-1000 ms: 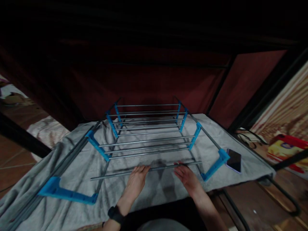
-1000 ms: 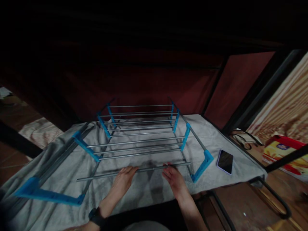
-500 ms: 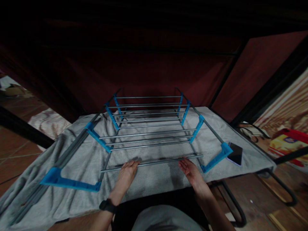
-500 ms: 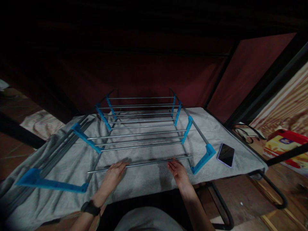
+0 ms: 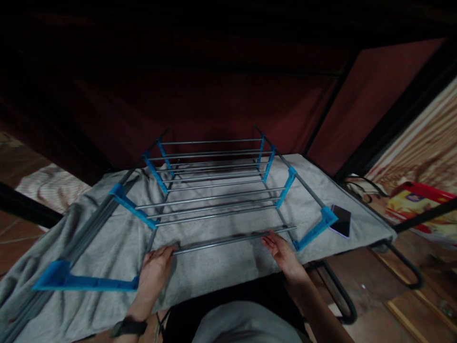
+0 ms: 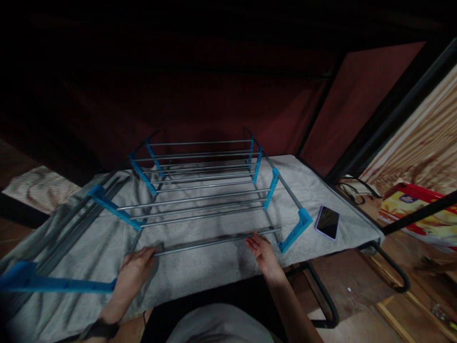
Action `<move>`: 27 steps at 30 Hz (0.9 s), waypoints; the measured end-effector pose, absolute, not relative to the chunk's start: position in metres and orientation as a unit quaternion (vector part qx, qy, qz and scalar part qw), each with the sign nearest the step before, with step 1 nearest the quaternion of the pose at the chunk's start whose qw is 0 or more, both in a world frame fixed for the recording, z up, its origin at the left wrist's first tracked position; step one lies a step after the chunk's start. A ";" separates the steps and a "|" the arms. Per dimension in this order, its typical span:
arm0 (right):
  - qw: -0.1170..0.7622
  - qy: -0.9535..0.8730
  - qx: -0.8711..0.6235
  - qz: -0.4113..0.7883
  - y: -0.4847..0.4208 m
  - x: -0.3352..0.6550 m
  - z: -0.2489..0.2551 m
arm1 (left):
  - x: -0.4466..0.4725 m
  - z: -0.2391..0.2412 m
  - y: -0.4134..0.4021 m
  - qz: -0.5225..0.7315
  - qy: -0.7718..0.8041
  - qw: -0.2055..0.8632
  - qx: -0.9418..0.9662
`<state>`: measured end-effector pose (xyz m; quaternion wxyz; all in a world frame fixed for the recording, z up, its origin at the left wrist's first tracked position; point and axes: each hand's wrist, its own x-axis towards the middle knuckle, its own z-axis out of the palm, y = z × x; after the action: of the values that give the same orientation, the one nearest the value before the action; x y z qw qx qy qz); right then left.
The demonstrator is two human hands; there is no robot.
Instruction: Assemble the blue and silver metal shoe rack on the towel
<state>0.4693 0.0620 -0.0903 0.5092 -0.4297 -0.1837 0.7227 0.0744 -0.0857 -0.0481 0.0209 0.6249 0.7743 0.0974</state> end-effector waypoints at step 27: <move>0.507 -0.168 -0.436 0.724 0.084 0.484 -0.107 | 0.081 -0.031 -0.086 0.756 0.563 0.333 -0.038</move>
<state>0.4843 0.0841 -0.1074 0.5075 -0.4358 -0.1684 0.7240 0.0811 -0.0855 -0.0306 0.3327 -0.0377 0.5630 0.7555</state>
